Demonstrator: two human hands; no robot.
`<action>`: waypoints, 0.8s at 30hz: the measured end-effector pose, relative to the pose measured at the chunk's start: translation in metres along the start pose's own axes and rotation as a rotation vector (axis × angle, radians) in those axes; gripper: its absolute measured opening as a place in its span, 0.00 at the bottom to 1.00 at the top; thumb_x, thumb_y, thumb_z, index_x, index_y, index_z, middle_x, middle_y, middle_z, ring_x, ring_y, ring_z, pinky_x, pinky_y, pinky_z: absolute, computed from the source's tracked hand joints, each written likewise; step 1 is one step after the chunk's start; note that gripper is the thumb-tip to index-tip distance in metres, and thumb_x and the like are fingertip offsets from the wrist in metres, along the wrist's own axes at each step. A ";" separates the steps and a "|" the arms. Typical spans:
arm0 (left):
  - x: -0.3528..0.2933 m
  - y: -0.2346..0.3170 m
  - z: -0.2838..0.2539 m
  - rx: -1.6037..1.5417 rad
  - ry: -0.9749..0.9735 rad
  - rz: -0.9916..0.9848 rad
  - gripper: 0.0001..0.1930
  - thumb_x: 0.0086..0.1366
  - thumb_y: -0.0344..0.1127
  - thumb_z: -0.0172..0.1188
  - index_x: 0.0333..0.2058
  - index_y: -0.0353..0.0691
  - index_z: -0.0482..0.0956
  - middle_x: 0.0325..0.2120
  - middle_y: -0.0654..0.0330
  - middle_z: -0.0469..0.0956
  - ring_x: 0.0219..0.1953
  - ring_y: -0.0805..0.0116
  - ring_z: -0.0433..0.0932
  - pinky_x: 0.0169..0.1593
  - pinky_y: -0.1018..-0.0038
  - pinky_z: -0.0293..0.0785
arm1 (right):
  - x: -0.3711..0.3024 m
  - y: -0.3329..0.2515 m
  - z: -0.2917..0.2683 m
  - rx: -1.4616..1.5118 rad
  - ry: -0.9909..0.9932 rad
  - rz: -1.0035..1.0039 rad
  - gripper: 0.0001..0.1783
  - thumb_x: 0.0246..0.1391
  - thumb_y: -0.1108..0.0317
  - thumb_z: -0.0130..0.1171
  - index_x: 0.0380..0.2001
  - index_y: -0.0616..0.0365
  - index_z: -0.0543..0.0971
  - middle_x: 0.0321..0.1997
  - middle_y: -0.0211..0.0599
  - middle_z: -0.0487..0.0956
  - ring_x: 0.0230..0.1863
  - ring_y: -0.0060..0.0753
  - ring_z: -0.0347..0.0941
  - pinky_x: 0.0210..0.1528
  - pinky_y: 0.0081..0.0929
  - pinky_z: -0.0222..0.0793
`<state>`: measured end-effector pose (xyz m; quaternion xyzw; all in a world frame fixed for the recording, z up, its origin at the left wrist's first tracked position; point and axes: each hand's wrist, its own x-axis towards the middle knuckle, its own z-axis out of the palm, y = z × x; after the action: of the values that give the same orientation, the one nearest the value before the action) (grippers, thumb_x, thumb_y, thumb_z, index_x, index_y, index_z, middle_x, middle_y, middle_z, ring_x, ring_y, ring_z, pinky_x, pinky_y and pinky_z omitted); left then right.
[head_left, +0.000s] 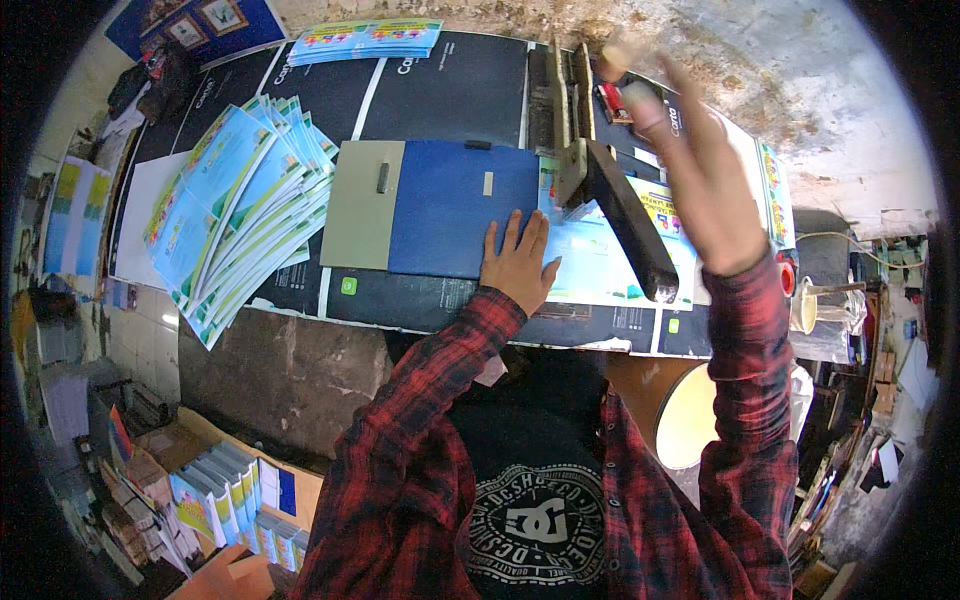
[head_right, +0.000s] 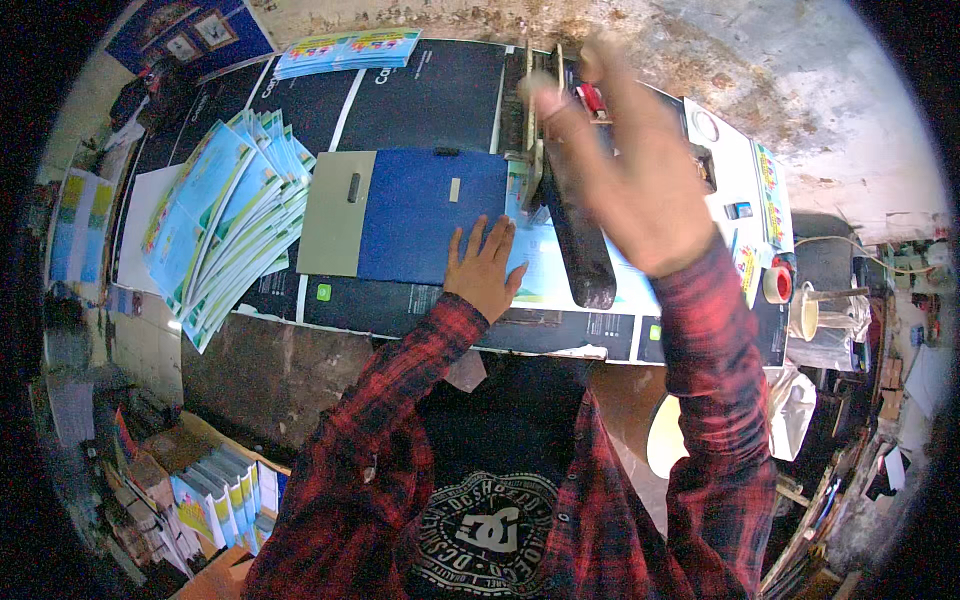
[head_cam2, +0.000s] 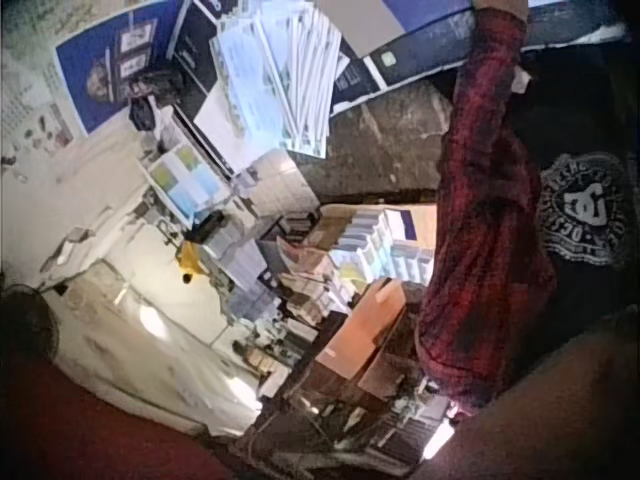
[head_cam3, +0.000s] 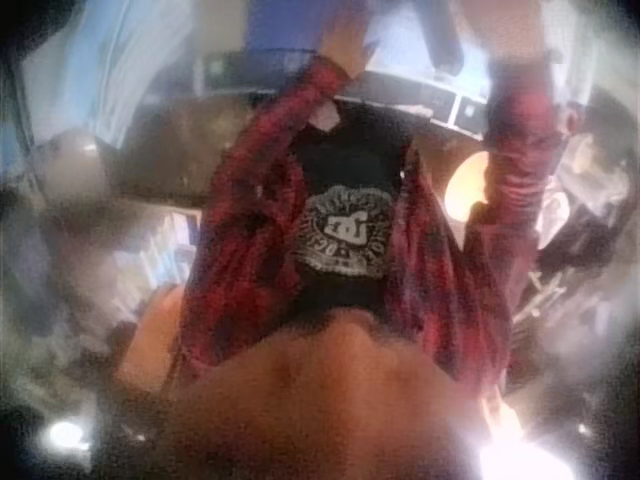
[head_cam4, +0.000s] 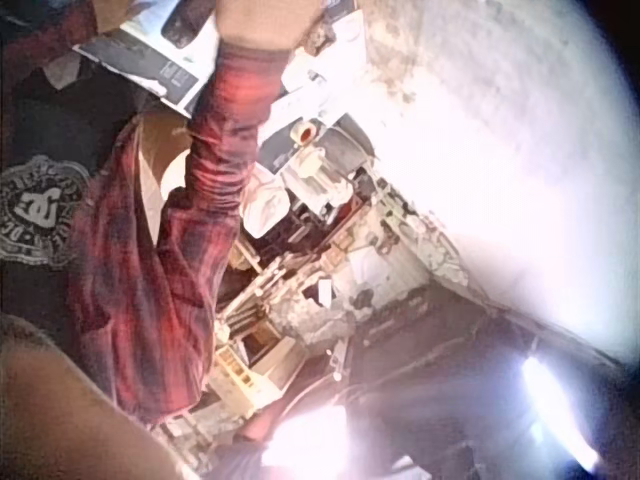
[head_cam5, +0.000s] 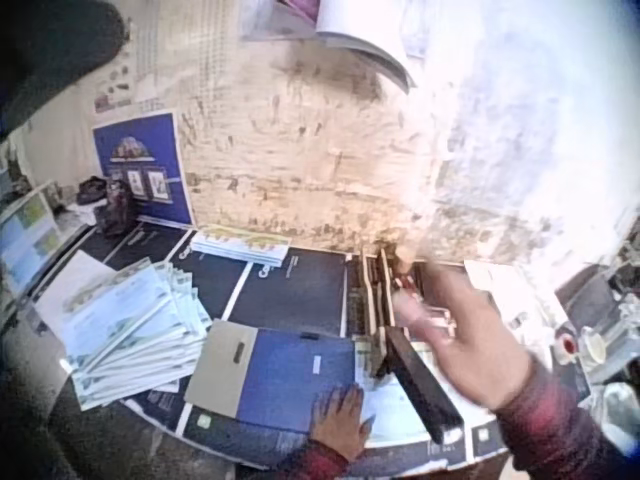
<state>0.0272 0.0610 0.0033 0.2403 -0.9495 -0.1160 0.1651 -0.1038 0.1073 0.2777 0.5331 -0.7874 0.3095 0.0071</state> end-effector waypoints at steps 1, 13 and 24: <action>0.002 0.001 0.002 -0.003 0.010 0.001 0.32 0.68 0.54 0.48 0.64 0.39 0.63 0.66 0.58 0.61 0.68 0.53 0.56 0.68 0.45 0.47 | -0.007 0.011 0.016 -0.167 0.012 -0.138 0.41 0.61 0.42 0.52 0.62 0.69 0.64 0.57 0.65 0.72 0.56 0.63 0.70 0.61 0.43 0.65; -0.003 0.005 0.001 -0.064 0.039 0.008 0.32 0.67 0.51 0.49 0.63 0.37 0.64 0.66 0.55 0.61 0.68 0.52 0.56 0.68 0.46 0.46 | -0.122 0.033 0.143 -0.438 0.001 0.062 0.52 0.50 0.48 0.63 0.71 0.60 0.52 0.72 0.67 0.50 0.74 0.61 0.47 0.69 0.54 0.51; 0.007 0.005 -0.012 0.021 -0.074 0.058 0.32 0.65 0.49 0.52 0.66 0.47 0.61 0.64 0.51 0.60 0.67 0.45 0.57 0.62 0.34 0.51 | -0.048 0.065 0.009 0.769 -0.289 0.492 0.32 0.61 0.52 0.56 0.60 0.65 0.70 0.57 0.47 0.76 0.57 0.36 0.72 0.62 0.30 0.62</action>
<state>0.0236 0.0598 0.0172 0.2100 -0.9627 -0.1099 0.1306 -0.1353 0.1583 0.2225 0.3324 -0.7117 0.4934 -0.3737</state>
